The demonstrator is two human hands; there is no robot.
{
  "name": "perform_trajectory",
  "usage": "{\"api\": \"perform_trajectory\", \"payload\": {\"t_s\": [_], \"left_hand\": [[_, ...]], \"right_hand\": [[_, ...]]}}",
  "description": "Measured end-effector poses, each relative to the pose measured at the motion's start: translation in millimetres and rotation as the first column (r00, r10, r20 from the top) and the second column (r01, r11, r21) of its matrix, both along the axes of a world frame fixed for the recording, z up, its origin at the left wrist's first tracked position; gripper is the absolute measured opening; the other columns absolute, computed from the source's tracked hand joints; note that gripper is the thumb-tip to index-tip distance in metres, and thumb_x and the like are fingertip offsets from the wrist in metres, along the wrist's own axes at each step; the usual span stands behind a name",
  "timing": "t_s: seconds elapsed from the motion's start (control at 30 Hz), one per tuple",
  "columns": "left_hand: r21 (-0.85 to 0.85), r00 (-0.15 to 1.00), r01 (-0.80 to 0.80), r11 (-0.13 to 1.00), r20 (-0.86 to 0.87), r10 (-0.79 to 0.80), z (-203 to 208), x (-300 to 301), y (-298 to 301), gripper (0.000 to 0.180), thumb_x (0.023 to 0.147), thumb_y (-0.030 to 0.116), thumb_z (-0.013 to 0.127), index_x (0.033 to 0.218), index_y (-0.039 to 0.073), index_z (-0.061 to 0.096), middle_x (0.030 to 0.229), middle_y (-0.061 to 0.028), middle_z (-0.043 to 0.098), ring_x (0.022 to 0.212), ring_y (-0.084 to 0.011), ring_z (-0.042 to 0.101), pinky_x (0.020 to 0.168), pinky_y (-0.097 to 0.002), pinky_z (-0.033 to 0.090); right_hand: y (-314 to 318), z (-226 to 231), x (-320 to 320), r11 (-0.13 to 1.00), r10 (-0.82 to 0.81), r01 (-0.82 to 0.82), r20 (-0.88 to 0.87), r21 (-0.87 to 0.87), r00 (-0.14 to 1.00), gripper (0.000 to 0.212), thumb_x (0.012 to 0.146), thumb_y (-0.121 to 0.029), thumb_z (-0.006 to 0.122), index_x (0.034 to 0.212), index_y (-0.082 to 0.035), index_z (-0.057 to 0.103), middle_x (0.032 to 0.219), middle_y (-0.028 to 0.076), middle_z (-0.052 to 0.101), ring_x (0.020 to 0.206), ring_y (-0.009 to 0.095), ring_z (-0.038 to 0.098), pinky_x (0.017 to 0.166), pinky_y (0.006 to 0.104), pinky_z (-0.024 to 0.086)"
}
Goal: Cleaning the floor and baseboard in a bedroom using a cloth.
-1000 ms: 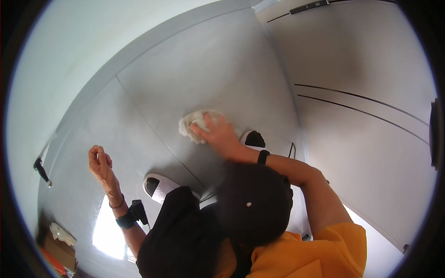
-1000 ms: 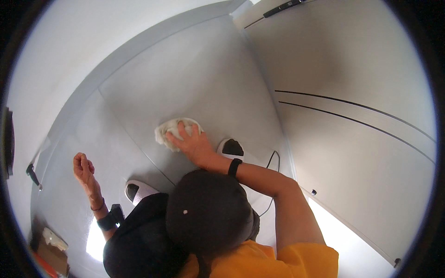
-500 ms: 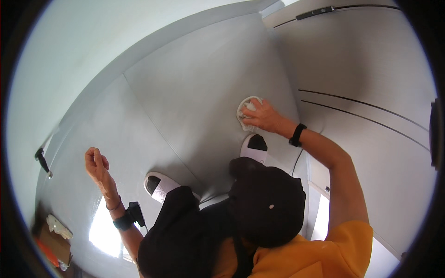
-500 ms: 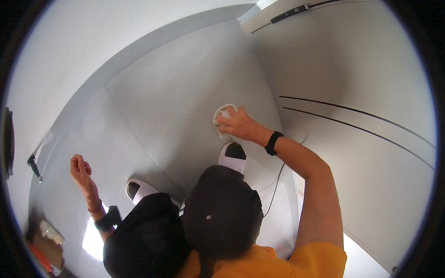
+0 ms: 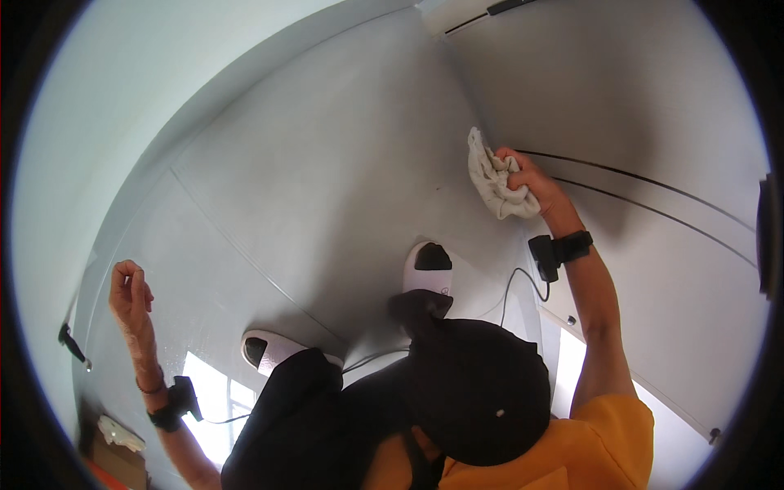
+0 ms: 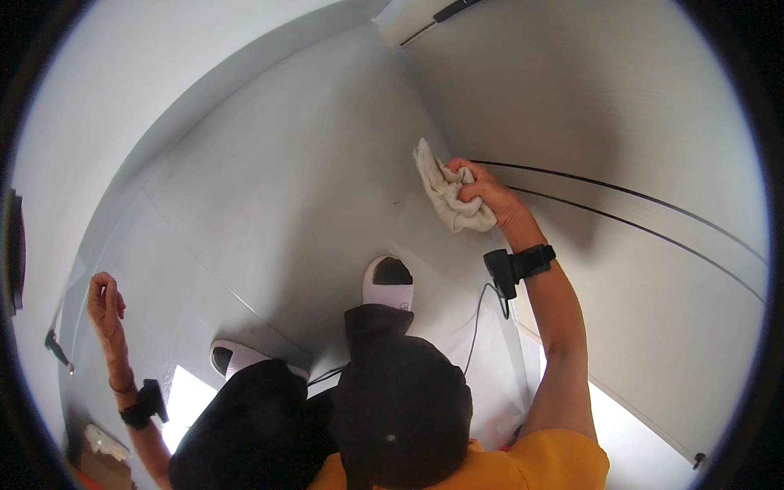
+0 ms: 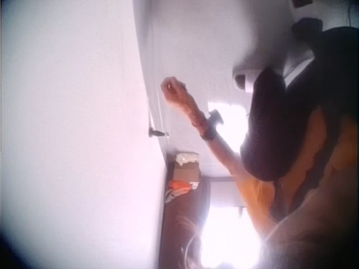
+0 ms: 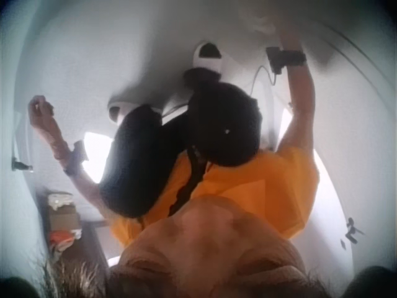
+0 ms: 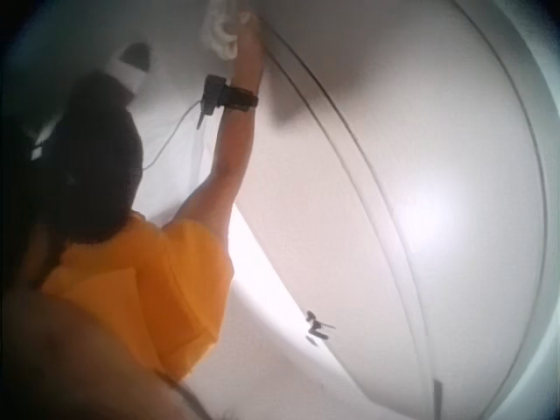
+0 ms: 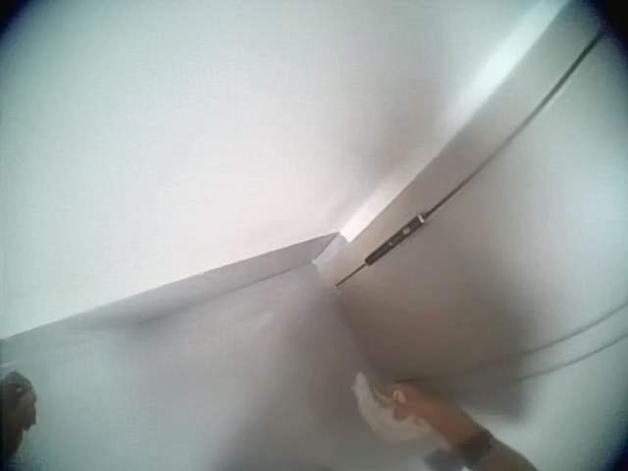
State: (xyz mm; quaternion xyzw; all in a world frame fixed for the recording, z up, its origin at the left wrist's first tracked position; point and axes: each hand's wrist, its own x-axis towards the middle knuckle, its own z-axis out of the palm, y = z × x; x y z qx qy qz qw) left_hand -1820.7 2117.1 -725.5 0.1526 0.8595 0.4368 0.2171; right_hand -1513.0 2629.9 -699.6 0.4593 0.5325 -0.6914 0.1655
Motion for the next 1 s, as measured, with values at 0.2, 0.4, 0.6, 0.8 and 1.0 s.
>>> {"api": "perform_trajectory", "payload": {"t_s": [0.2,0.4,0.6,0.8,1.0], "left_hand": [[-0.117,0.934,0.358,0.927,0.071,-0.351,25.1,-27.6,39.4,0.012,0.091,0.016,0.046,0.081,0.009,0.048,0.064,-0.0012,0.044,0.044,-0.0030,0.039,0.038,-0.0124,0.032],[-0.124,0.888,0.437,0.891,0.218,-0.405,12.2,-17.1,110.2,0.012,0.087,0.014,0.049,0.076,0.008,0.046,0.064,-0.0016,0.040,0.049,-0.0064,0.036,0.044,-0.0165,0.031],[-0.119,0.861,0.484,0.867,0.239,-0.448,27.2,-18.8,156.5,0.013,0.086,0.015,0.050,0.075,0.008,0.046,0.064,-0.0008,0.040,0.050,-0.0067,0.036,0.045,-0.0177,0.031],[-0.086,0.834,0.496,0.864,0.324,-0.446,24.3,-8.5,178.3,0.011,0.085,0.014,0.050,0.077,0.008,0.047,0.065,0.0008,0.042,0.050,-0.0046,0.035,0.044,-0.0172,0.029],[-0.125,0.828,0.452,0.883,0.427,-0.363,30.4,-4.2,157.4,0.011,0.086,0.018,0.050,0.079,0.009,0.049,0.065,0.0023,0.044,0.048,-0.0027,0.038,0.041,-0.0154,0.030]], "right_hand": [[-24.6,-52.0,37.4,0.934,0.047,-0.086,0.118,0.346,0.992,0.038,0.056,0.003,0.052,0.092,-0.008,0.050,0.089,0.007,0.051,0.082,0.019,0.051,0.073,0.0256,0.042],[-102.9,-72.1,15.6,0.499,0.172,-0.461,0.438,0.734,0.882,0.039,0.058,0.005,0.053,0.093,-0.012,0.049,0.102,0.014,0.041,0.090,0.034,0.050,0.076,0.0398,0.043],[-151.7,-69.8,-42.2,0.597,0.273,-0.484,0.406,0.640,0.872,0.042,0.063,0.002,0.057,0.099,-0.014,0.044,0.106,0.018,0.034,0.087,0.042,0.047,0.070,0.0492,0.044],[-175.7,-70.4,-69.0,0.575,0.257,-0.504,0.443,0.644,0.859,0.044,0.065,0.003,0.058,0.103,-0.012,0.042,0.107,0.020,0.032,0.084,0.043,0.044,0.066,0.0490,0.047],[-180.7,-75.9,-68.5,0.552,0.175,-0.501,0.495,0.667,0.851,0.041,0.067,0.002,0.059,0.102,-0.013,0.045,0.106,0.018,0.032,0.084,0.042,0.045,0.062,0.0448,0.048]]}}
